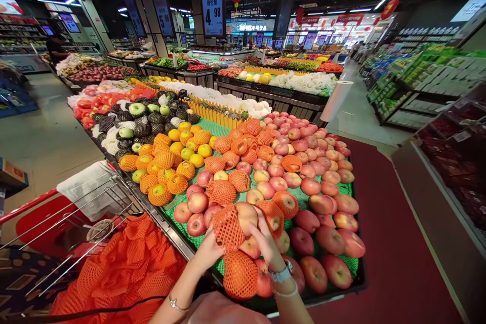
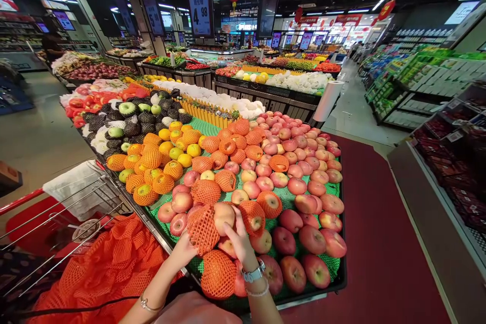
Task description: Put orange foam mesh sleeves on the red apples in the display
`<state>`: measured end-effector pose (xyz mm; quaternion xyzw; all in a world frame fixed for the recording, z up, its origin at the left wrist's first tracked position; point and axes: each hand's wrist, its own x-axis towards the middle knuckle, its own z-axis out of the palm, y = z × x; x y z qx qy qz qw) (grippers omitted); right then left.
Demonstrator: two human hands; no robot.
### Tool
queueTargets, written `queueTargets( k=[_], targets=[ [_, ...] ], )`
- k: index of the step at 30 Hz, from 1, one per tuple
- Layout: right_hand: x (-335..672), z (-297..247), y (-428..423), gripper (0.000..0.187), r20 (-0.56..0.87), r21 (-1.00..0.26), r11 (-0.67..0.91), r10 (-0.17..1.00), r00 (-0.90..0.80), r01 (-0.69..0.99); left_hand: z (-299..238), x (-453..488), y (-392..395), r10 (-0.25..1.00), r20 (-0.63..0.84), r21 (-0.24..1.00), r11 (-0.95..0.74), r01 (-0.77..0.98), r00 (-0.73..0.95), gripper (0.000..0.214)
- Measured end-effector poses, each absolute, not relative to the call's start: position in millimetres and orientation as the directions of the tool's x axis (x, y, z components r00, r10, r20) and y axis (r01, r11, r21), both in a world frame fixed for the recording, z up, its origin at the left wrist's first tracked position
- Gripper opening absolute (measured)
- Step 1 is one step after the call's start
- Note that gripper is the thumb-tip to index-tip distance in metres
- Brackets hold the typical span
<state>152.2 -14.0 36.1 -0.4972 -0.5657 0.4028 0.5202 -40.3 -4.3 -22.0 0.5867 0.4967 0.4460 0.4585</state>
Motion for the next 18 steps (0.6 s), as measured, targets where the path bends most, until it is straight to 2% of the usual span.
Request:
queueTargets(
  k=[4, 8, 12, 14, 18],
  targets=[
    [148.6, 31.6, -10.0, 0.033, 0.188, -0.978, 0.187, 0.982, 0.001, 0.095, -10.2, -44.1, -1.6, 0.972, 0.066, 0.95, -0.131, 0.283, 0.226, 0.031],
    [149.8, 20.8, -8.6, 0.038, 0.188, -0.981, 0.19, 0.981, -0.039, 0.049, -3.4, -41.5, 0.5, 0.953, 0.05, 0.945, -0.142, 0.296, 0.298, 0.043],
    [150.4, 4.4, -8.5, 0.052, 0.189, -0.982, 0.187, 0.975, -0.114, -0.029, 4.0, -33.8, 0.9, 0.929, 0.093, 0.94, -0.201, 0.276, 0.358, 0.041],
    [150.1, -0.7, -9.1, 0.055, 0.16, -0.987, 0.161, 0.978, -0.137, 0.001, 7.9, -30.6, 0.7, 0.913, 0.091, 0.939, -0.211, 0.272, 0.397, 0.044],
    [148.7, 2.9, -11.6, 0.057, 0.066, -0.98, 0.092, 0.987, -0.146, 0.174, 10.6, -27.8, -0.9, 0.906, 0.09, 0.923, -0.233, 0.308, 0.414, 0.043]
  ],
)
